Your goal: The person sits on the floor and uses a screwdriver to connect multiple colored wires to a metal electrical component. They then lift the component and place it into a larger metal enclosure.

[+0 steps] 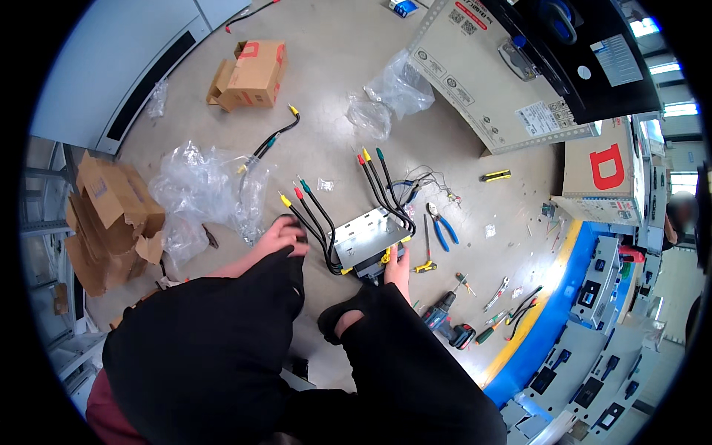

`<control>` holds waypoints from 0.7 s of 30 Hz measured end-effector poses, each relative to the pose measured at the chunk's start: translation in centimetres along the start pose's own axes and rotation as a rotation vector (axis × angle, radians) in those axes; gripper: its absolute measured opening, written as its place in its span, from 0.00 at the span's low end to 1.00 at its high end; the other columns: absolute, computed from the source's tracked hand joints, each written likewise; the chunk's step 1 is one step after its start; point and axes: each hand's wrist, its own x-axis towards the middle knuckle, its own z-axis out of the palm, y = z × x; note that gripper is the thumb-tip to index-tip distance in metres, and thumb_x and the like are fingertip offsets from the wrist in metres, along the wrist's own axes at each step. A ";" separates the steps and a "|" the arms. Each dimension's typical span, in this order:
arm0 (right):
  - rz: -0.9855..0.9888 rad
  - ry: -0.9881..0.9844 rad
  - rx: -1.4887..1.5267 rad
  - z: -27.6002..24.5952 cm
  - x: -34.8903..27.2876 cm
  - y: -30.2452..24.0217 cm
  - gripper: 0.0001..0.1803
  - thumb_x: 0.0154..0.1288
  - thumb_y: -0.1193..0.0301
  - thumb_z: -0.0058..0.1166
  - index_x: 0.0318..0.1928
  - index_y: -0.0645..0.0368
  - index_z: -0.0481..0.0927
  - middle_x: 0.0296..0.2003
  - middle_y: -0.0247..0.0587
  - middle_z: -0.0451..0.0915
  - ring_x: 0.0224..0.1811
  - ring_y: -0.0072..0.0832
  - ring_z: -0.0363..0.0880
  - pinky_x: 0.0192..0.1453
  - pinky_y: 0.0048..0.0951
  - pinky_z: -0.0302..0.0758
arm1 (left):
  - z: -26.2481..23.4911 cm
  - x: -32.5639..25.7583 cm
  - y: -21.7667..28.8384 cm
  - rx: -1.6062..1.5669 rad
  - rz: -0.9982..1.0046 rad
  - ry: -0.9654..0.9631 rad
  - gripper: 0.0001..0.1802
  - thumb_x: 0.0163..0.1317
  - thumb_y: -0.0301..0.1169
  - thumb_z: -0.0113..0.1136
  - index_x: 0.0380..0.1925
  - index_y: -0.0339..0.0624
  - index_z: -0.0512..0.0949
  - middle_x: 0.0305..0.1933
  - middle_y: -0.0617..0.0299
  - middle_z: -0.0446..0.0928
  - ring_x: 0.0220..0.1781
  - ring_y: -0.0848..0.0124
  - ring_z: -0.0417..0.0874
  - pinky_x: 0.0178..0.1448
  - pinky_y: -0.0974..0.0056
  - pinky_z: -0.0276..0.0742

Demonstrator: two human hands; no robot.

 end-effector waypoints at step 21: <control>0.069 0.006 0.017 0.2 -0.8 -2.8 0.39 0.77 0.42 0.52 0.71 0.62 0.67 0.61 0.73 0.77 0.68 0.58 0.75 0.71 0.45 0.70 | 1.6 5.3 1.6 -0.065 -0.240 0.083 0.16 0.79 0.40 0.54 0.49 0.35 0.75 0.49 0.44 0.83 0.50 0.52 0.88 0.57 0.48 0.87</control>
